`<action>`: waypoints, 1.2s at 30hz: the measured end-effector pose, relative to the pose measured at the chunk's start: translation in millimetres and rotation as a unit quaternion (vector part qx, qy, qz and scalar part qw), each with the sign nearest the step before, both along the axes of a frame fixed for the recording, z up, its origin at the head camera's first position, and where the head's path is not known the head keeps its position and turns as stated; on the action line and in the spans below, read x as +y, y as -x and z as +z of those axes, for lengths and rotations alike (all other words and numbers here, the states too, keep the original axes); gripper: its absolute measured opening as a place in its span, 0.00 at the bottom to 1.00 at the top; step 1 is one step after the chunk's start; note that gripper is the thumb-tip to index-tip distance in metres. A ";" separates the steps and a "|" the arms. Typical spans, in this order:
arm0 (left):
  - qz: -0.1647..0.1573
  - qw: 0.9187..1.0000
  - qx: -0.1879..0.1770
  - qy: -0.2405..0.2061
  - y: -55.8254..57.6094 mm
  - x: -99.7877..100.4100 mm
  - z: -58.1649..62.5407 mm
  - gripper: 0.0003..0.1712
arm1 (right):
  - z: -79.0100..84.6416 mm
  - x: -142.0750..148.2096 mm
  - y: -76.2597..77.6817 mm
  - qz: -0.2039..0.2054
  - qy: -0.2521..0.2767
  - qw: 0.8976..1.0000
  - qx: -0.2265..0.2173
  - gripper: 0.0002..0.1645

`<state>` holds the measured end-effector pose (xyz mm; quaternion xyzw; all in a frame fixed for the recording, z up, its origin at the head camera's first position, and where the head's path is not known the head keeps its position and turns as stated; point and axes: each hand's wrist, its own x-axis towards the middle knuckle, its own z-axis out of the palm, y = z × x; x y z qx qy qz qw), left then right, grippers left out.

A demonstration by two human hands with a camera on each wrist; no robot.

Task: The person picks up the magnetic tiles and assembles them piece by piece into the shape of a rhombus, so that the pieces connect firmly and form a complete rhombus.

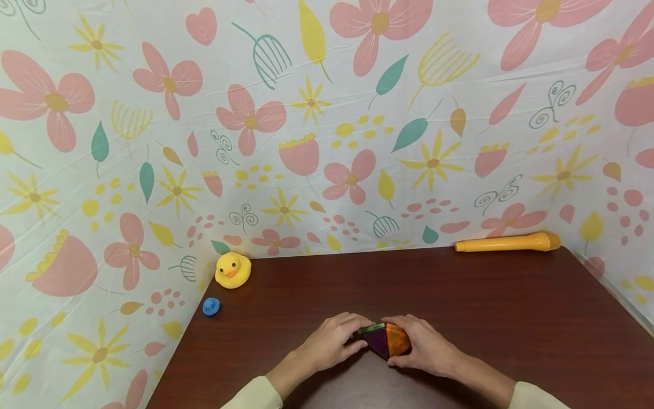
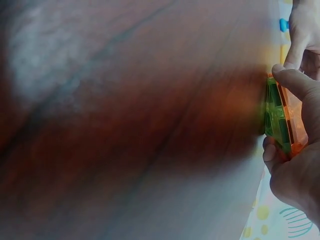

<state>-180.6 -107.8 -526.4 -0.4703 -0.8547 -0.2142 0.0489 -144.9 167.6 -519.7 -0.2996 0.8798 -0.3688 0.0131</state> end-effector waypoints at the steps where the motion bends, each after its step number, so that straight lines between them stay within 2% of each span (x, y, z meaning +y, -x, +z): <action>1: 0.001 1.000 -0.001 0.001 -0.1 0.0 0.3 0.22 | -0.3 0.0 0.3 0.000 -0.002 1.000 0.003 0.49; 12: 0.000 1.000 -0.002 -0.001 1.1 0.7 -0.7 0.23 | 0.5 -0.7 1.3 -0.004 -0.009 1.000 0.018 0.46; 26: 0.005 1.000 -0.008 0.008 -0.8 0.5 0.9 0.23 | 2.8 2.1 1.4 0.007 0.022 1.000 -0.013 0.49; 36: -0.007 1.000 0.005 0.018 -2.7 1.9 -1.1 0.28 | 4.1 3.7 2.8 0.010 0.026 0.999 -0.019 0.48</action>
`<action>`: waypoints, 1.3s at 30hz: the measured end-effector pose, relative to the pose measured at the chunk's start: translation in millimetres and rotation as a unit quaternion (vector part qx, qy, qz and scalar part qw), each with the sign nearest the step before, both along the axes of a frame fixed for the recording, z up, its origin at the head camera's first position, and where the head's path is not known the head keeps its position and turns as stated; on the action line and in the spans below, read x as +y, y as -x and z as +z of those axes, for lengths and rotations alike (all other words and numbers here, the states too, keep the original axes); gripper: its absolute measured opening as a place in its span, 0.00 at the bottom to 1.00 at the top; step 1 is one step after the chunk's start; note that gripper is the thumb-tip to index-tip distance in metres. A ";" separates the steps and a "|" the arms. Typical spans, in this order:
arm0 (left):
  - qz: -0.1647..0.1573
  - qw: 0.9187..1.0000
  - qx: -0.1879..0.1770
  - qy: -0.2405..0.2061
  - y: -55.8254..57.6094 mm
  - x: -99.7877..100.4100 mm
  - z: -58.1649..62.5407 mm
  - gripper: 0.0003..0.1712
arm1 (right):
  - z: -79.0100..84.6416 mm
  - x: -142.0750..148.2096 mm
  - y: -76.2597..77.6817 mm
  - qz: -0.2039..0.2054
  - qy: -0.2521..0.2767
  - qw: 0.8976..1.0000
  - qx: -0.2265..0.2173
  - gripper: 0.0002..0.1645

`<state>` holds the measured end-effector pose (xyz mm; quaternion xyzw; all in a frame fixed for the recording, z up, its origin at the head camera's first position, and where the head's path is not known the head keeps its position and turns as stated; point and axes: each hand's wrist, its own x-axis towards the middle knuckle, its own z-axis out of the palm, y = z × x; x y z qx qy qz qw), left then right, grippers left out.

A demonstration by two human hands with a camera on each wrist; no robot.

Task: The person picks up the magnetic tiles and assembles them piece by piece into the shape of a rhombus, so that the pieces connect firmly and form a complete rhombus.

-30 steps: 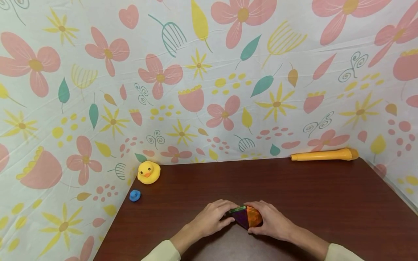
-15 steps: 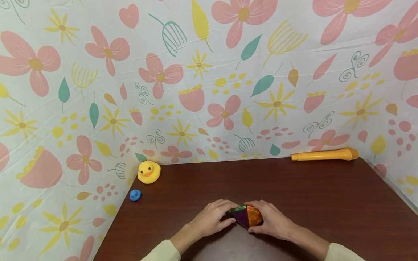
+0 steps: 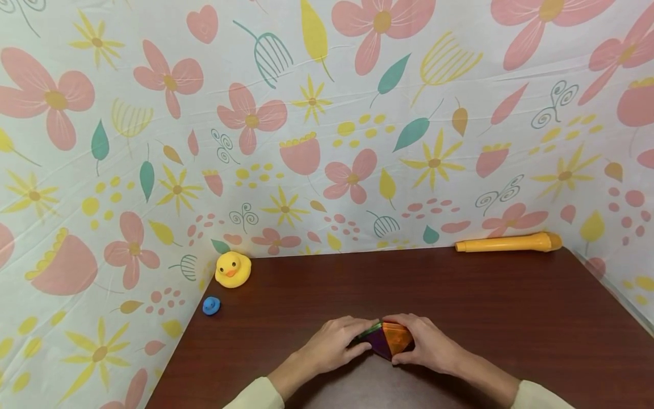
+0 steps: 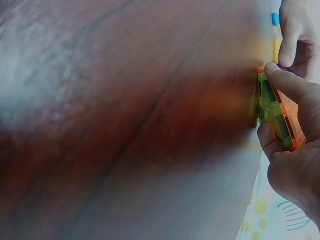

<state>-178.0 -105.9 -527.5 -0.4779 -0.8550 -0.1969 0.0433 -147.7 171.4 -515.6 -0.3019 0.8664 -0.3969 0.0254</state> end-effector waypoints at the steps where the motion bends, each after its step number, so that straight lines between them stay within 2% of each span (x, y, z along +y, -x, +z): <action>1: 0.000 1.000 0.001 0.000 -0.2 0.2 -0.1 0.28 | 0.1 0.1 0.0 0.001 0.001 1.000 -0.003 0.48; 10: 0.008 1.000 -0.004 0.001 -1.0 1.5 -0.5 0.26 | 3.1 1.0 -0.3 0.014 0.027 0.998 -0.046 0.45; 17: 0.012 1.000 0.001 0.005 -0.9 1.1 -1.0 0.27 | 2.1 3.5 0.1 0.012 0.038 0.998 -0.046 0.46; 20: 0.012 1.000 0.000 -0.017 -1.6 1.8 -0.2 0.29 | 0.7 4.1 0.0 0.007 0.037 0.998 -0.051 0.47; 23: -0.003 0.998 0.008 -0.062 -1.9 3.9 1.6 0.28 | 0.2 3.7 0.1 0.007 0.039 0.998 -0.054 0.48; 28: -0.035 0.990 0.039 -0.128 -0.1 7.9 4.0 0.24 | 0.1 1.7 0.5 0.011 0.039 0.998 -0.052 0.48; 33: -0.054 0.986 0.051 -0.147 2.3 8.7 4.4 0.22 | -0.3 -0.3 0.5 0.015 0.036 0.998 -0.045 0.49; 39: -0.058 0.985 0.044 -0.155 2.7 8.9 5.8 0.21 | -1.4 -1.9 0.6 0.019 0.036 0.999 -0.036 0.47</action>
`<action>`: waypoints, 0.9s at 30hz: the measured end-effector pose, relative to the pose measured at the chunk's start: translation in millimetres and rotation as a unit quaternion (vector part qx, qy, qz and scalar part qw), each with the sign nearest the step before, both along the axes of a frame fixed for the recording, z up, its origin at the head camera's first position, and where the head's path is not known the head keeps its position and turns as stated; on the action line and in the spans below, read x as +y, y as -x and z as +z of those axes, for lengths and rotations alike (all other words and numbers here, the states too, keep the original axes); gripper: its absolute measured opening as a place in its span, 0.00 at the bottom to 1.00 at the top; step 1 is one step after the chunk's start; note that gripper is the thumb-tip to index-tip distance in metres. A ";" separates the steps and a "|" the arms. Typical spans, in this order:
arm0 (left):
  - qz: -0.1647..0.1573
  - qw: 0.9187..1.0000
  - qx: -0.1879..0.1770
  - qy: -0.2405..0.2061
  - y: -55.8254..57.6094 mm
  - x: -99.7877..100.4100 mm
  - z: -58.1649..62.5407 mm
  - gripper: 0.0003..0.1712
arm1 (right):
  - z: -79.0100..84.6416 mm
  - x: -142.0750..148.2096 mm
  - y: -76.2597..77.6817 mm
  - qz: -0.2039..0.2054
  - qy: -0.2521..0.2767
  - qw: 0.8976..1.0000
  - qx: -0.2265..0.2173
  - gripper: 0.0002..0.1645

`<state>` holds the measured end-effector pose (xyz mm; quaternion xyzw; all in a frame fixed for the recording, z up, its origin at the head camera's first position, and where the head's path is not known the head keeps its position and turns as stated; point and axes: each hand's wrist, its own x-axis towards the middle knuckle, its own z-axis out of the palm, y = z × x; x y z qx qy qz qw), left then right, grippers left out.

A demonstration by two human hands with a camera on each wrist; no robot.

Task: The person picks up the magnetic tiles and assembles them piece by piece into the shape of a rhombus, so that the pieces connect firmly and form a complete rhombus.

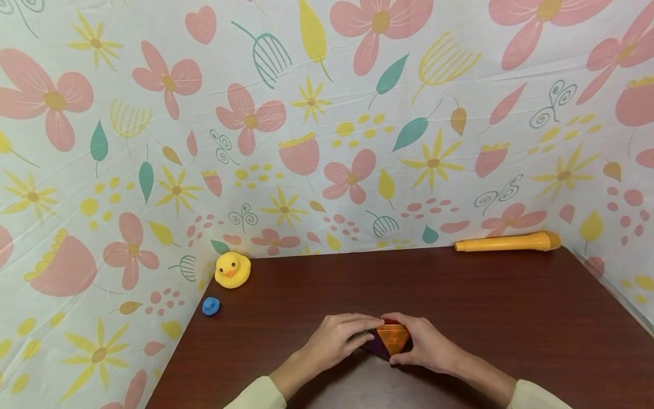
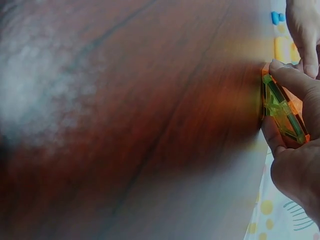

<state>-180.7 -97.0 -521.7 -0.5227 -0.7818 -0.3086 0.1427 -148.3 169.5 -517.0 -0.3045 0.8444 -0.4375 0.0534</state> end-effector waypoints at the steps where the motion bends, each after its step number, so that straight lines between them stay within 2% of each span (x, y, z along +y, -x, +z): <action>1: -0.001 1.000 -0.004 -0.002 -0.1 0.1 0.3 0.21 | -0.2 -0.2 0.1 0.000 0.001 1.000 0.000 0.46; 9: -0.002 1.000 -0.010 -0.011 0.5 1.1 0.7 0.21 | 0.3 -1.1 0.8 -0.001 0.003 1.000 -0.002 0.43; 17: 0.000 1.000 -0.014 -0.011 0.7 0.3 -0.5 0.19 | 1.3 -0.1 1.6 0.002 -0.015 1.000 -0.007 0.47; 27: 0.009 1.000 -0.025 -0.014 -0.4 0.9 -0.4 0.19 | 1.8 -1.0 1.0 -0.001 -0.018 1.000 0.001 0.48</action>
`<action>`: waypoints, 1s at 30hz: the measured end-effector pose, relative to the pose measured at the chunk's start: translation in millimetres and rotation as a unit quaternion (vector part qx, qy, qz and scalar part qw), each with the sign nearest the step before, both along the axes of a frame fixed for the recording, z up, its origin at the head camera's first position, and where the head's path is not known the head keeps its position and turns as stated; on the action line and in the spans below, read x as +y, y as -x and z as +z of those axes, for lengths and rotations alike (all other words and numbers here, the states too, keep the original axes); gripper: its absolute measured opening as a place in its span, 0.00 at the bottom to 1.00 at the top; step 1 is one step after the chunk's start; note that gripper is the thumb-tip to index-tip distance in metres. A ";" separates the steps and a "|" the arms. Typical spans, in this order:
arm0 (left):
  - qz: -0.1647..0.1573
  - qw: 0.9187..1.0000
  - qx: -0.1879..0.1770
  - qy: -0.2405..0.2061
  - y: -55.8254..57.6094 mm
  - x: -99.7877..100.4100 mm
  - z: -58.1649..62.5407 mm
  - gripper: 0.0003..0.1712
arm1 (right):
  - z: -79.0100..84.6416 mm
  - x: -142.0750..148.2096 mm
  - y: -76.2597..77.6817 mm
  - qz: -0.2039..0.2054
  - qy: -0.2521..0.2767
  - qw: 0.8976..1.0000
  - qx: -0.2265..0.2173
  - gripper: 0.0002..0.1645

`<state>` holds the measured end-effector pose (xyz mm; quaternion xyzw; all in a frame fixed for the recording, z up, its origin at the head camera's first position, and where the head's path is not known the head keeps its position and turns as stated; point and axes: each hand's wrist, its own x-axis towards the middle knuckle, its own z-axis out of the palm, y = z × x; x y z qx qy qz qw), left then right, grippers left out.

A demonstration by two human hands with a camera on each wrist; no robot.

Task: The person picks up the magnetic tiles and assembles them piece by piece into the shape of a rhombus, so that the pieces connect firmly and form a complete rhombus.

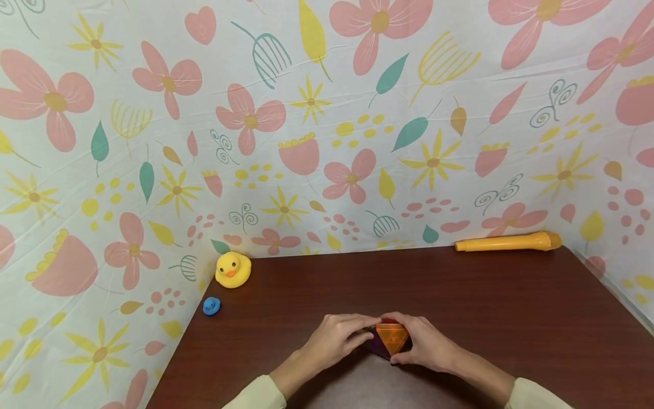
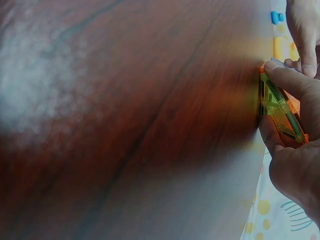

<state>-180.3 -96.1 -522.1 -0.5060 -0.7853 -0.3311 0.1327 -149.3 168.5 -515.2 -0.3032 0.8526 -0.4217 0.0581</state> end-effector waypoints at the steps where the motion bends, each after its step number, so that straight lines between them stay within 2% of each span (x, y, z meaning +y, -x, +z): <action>1: 0.002 1.000 0.000 0.000 -0.3 0.1 -0.1 0.19 | 0.0 -0.1 -0.2 -0.001 0.000 1.000 0.001 0.48; 13: 0.012 1.000 0.003 0.014 -1.8 0.1 0.4 0.18 | 0.0 -1.3 -1.8 -0.005 0.000 1.000 0.003 0.47; 16: 0.025 1.000 0.001 0.015 -3.3 1.8 0.9 0.18 | 0.2 -1.3 -1.8 -0.004 0.001 1.000 0.004 0.47; 21: 0.070 0.997 -0.012 0.011 -7.2 7.2 0.5 0.16 | 0.5 -1.6 -1.7 -0.003 0.000 1.000 0.006 0.48; 23: 0.085 0.996 -0.004 0.012 -8.2 9.0 0.2 0.15 | 0.4 -2.0 -1.6 -0.004 -0.001 1.000 0.009 0.49; 28: 0.098 0.995 -0.003 0.006 -9.9 11.5 1.4 0.14 | -0.4 -3.0 -1.8 -0.009 0.001 1.000 0.017 0.49; 30: 0.099 0.995 -0.014 0.000 -10.6 12.1 2.0 0.13 | -0.5 -3.2 -1.9 -0.011 0.002 1.000 0.019 0.48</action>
